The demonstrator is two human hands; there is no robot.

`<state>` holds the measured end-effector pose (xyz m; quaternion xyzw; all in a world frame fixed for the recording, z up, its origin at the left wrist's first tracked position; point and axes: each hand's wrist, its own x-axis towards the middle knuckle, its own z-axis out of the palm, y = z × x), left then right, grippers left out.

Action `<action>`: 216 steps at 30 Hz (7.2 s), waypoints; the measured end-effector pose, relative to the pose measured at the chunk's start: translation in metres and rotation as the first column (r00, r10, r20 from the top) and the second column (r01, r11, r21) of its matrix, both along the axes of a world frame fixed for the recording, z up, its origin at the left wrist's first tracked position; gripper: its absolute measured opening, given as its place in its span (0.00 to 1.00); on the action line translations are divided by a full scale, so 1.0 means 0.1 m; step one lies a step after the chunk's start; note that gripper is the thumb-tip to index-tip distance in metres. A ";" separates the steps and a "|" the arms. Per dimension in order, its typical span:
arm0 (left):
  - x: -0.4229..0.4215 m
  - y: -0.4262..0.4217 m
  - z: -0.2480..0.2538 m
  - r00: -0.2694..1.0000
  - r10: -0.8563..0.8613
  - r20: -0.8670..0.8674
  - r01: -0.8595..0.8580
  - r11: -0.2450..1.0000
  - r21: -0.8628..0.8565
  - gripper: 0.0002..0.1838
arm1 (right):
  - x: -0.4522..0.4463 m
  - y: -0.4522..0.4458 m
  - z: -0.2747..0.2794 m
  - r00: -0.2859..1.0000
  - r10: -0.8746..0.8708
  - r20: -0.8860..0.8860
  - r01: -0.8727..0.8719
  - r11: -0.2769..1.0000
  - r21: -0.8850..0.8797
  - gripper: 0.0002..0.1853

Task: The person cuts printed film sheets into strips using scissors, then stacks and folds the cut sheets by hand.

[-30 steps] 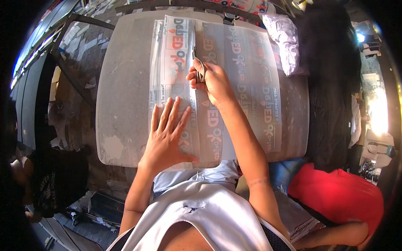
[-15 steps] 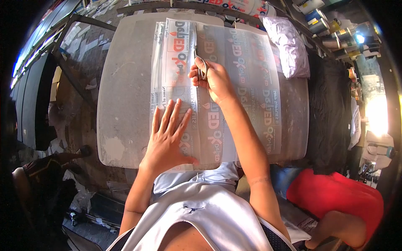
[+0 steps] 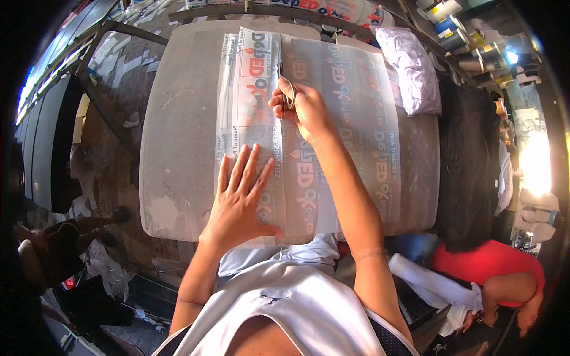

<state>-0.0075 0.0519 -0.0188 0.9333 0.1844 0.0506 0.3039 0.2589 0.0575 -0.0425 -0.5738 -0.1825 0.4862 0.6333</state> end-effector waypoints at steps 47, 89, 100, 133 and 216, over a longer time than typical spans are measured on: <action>0.04 -0.11 0.14 0.997 0.072 0.011 -0.073 0.963 0.260 0.59 | 0.04 -2.45 0.86 0.939 -0.225 0.260 0.192 0.971 0.146 0.19; 0.54 0.19 -0.30 0.652 0.581 0.488 -0.501 0.813 -0.297 0.10 | -0.67 -2.94 0.41 0.961 -0.137 0.241 0.126 0.990 0.063 0.18; 0.21 0.34 -0.38 0.702 0.516 0.492 -0.615 0.787 0.053 0.09 | -1.24 -2.82 0.41 0.990 0.017 0.142 -0.034 0.993 0.111 0.17; 0.11 -0.05 -0.49 0.951 -0.003 0.310 -0.131 0.903 0.409 0.24 | -2.44 -3.82 0.41 0.978 0.150 -0.143 -0.170 0.976 -0.135 0.15; 0.15 -0.26 -0.58 0.969 -0.022 0.248 -0.064 0.941 0.332 0.29 | -2.39 -3.60 -0.02 0.998 0.064 0.005 -0.063 0.991 -0.114 0.20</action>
